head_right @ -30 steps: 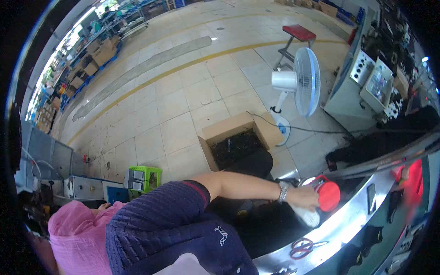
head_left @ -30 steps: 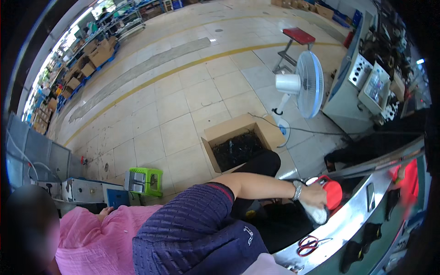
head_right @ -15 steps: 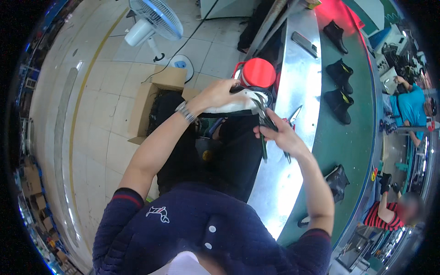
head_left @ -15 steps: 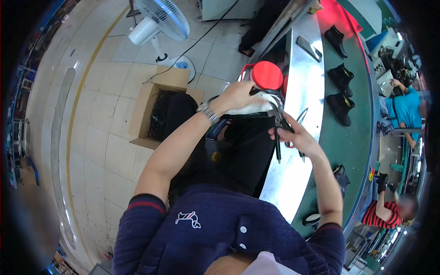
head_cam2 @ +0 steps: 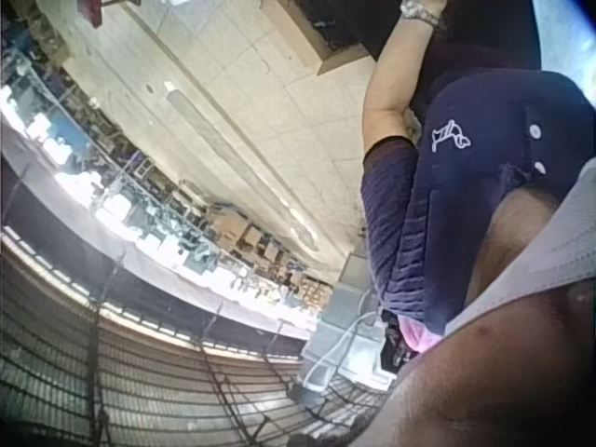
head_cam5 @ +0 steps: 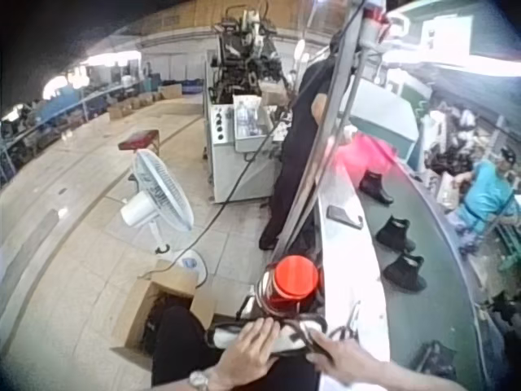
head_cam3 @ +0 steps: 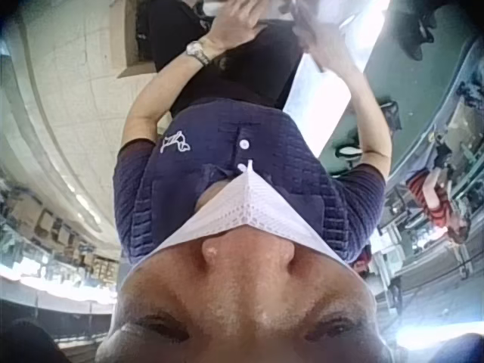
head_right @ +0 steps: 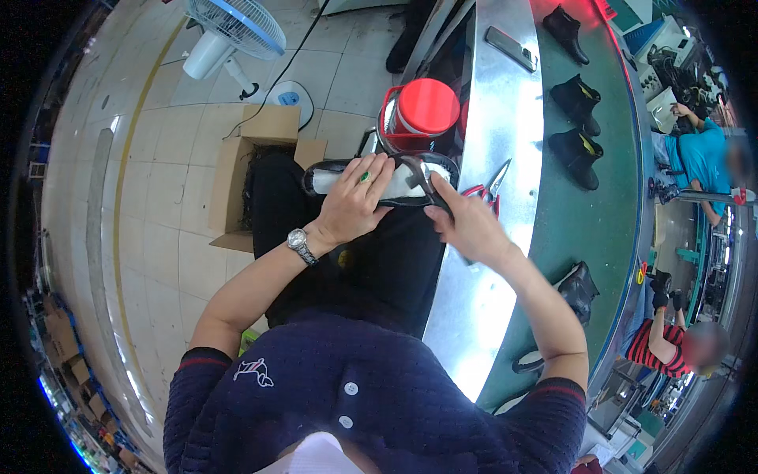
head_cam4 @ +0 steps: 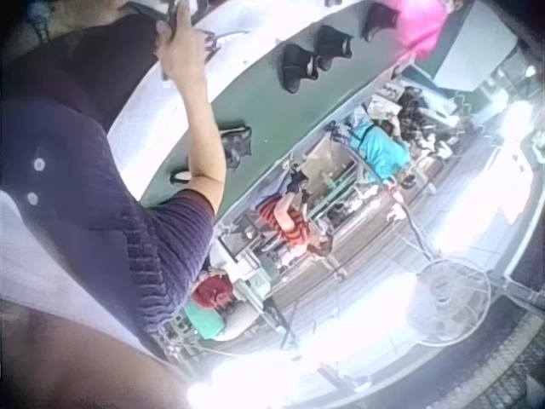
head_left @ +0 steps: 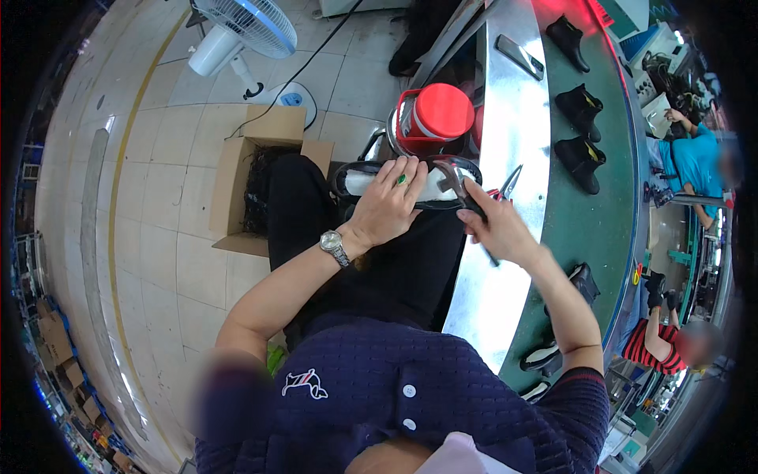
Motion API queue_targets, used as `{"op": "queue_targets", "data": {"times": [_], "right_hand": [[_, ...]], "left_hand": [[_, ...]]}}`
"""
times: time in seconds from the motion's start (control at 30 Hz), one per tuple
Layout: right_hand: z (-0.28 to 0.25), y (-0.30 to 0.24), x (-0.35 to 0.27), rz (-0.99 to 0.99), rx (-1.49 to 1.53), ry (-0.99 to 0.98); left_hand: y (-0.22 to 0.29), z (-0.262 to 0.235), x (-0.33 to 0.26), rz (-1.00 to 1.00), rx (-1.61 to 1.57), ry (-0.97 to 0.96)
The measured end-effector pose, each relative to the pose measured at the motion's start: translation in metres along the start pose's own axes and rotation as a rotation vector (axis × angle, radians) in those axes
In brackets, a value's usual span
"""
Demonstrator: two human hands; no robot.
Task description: Finishing the sole of a shoe by trimming excess material with pliers and scissors.
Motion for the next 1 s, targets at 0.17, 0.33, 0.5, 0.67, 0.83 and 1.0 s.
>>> {"op": "queue_targets", "data": {"times": [0.17,0.33,0.5,0.67,0.83,1.0], "right_hand": [[-0.034,-0.043,0.007,-0.017,0.118,0.316],[-0.017,-0.015,0.029,-0.028,-0.142,0.13],[0.004,-0.007,0.03,0.061,0.145,0.387],[-0.016,-0.023,0.022,0.081,0.166,0.412],[-0.022,-0.015,0.025,0.201,-0.048,0.14],[0.003,-0.023,0.046,-0.04,-0.279,0.373]], "left_hand": [[-0.004,0.008,-0.001,0.068,0.192,0.051],[-0.008,0.012,0.0,0.063,0.217,0.059],[-0.001,0.012,0.003,0.05,0.214,0.071],[0.0,0.015,0.001,0.022,0.207,0.075],[0.001,0.019,0.007,0.032,0.184,0.086],[-0.01,0.004,0.005,-0.03,0.09,0.182]]}}
Point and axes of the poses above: each hand's wrist, its own x-axis towards the middle knuckle, its own z-axis out of the palm, y = z × x, the point moved 1 cm from there along x, towards the middle knuckle
